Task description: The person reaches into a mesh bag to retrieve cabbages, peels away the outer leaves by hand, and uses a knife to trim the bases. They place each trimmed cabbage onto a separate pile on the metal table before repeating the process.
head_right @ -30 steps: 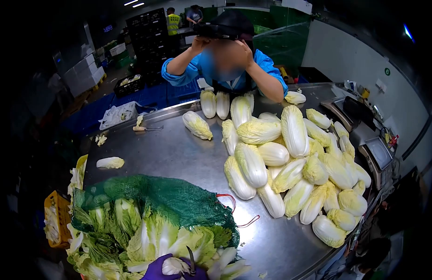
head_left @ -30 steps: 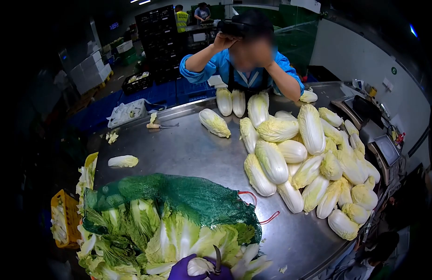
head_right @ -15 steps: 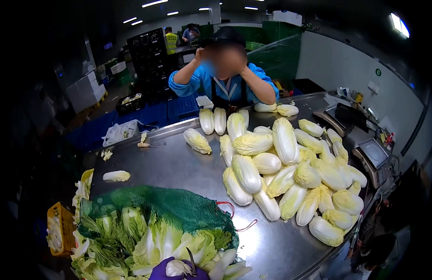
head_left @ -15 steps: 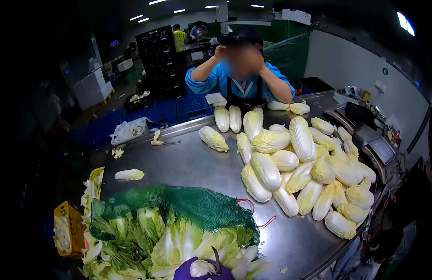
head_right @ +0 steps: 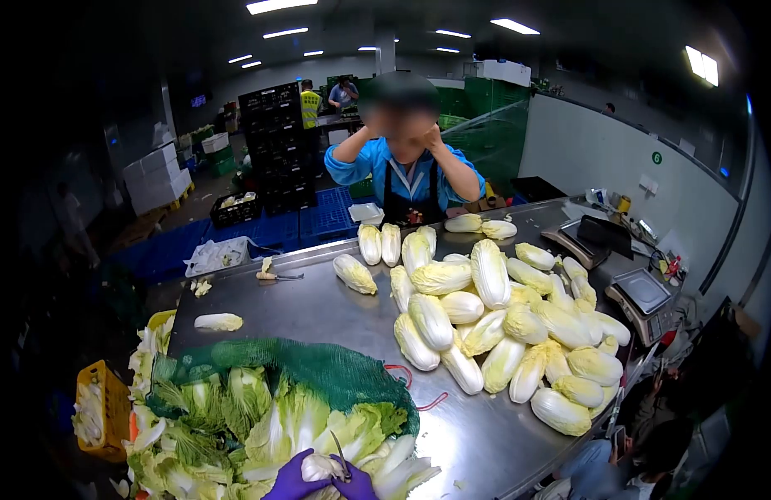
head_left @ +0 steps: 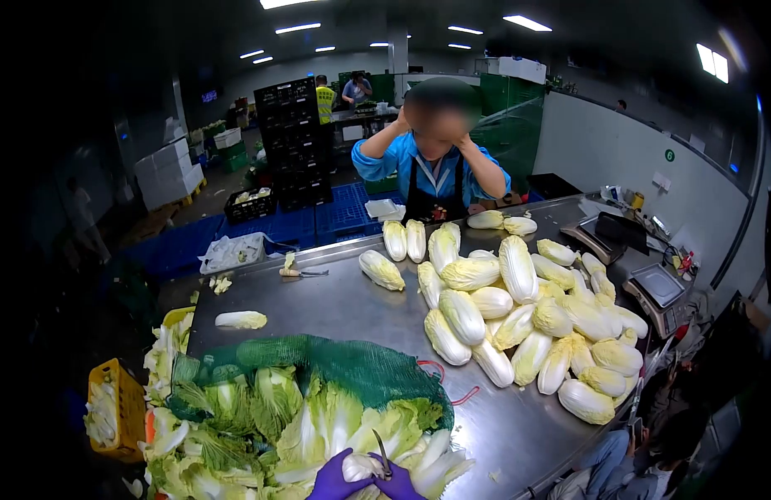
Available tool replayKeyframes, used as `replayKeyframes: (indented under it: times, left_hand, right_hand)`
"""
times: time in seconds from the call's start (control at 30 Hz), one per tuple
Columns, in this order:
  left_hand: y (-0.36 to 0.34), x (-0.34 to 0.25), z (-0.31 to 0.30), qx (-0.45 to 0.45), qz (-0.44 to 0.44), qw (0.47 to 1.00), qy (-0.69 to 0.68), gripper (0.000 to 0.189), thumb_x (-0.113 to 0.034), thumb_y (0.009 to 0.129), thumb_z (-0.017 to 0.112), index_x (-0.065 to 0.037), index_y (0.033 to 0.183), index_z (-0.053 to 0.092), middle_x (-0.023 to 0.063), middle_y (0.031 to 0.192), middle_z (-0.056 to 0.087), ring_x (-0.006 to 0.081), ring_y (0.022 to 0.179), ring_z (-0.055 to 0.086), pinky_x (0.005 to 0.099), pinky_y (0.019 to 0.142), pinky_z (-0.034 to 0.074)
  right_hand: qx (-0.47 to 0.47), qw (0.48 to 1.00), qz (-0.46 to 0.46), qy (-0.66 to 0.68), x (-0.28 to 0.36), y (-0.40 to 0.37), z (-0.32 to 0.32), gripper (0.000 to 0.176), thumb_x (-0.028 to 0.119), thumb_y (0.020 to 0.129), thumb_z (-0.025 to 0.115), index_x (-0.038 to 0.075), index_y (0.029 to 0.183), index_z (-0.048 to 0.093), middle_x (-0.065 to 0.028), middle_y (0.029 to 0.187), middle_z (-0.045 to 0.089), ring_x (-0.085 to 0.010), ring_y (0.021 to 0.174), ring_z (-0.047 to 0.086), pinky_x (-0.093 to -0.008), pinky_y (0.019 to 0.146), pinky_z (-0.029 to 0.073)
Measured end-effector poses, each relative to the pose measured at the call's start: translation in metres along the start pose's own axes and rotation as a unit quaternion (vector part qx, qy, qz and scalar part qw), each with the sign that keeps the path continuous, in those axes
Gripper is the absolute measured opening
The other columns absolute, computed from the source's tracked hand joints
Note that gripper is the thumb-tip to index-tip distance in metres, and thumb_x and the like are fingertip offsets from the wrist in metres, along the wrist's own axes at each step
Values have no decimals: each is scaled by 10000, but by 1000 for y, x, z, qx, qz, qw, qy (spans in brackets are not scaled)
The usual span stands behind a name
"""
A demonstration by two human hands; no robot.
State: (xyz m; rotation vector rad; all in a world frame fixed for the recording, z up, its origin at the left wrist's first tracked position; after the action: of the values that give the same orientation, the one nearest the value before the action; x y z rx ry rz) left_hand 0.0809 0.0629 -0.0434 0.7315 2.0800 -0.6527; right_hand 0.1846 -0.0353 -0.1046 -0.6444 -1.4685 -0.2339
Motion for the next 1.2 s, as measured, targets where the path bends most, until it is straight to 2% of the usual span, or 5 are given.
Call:
replayKeyframes:
  times: [0.1, 0.23, 0.7, 0.77, 1.2]
  left_hand:
    - [-4, 3, 3, -4, 80, 997, 7, 792, -366, 623, 785, 18, 1217, 429, 156, 1101, 561, 257, 999, 561, 345, 879, 441]
    - [-32, -11, -6, -60, 125, 989, 53, 813, -399, 598, 784, -4, 1219, 438, 173, 1075, 567, 292, 984, 566, 362, 859, 446]
    - [-66, -4, -19, -70, 164, 984, -4, 849, -356, 585, 801, -14, 1247, 393, 186, 1152, 510, 309, 1060, 514, 384, 910, 411]
    - [-64, -2, -18, -60, 177, 982, 0, 850, -365, 591, 795, -12, 1249, 390, 188, 1158, 508, 312, 1069, 507, 387, 913, 409]
    - [-78, -2, -23, -97, 192, 976, 16, 881, -419, 614, 770, -11, 1284, 368, 192, 1187, 498, 320, 1086, 503, 396, 925, 403]
  right_hand:
    - [29, 995, -35, -90, -2, -7, -4, 533, 194, 775, 634, 61, 1260, 458, -86, 1107, 594, -115, 944, 564, -257, 814, 448]
    - [-6, 984, -165, -68, 0, -19, -1, 532, 203, 750, 657, 118, 1246, 483, -97, 1008, 629, -153, 804, 615, -277, 724, 483]
    - [7, 980, -173, -96, 21, -40, 14, 523, 171, 715, 670, 117, 1211, 517, -142, 1005, 632, -205, 860, 644, -291, 718, 502]
    - [1, 983, -158, -97, 17, -40, 13, 541, 149, 707, 701, 79, 1211, 517, -69, 996, 644, -84, 830, 593, -241, 727, 475]
    - [-49, 972, -211, -90, 26, -58, 18, 490, 71, 682, 646, 60, 1162, 553, -126, 961, 646, -174, 864, 624, -306, 745, 492]
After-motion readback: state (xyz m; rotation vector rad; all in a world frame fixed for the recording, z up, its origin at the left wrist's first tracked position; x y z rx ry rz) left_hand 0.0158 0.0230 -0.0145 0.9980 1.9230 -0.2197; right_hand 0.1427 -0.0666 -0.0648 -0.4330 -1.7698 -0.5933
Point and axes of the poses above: each hand's wrist, its own y-axis towards the middle knuckle, its own z-axis out of the palm, x = y × z, the point moved 5 cm from there along y, towards the middle knuckle
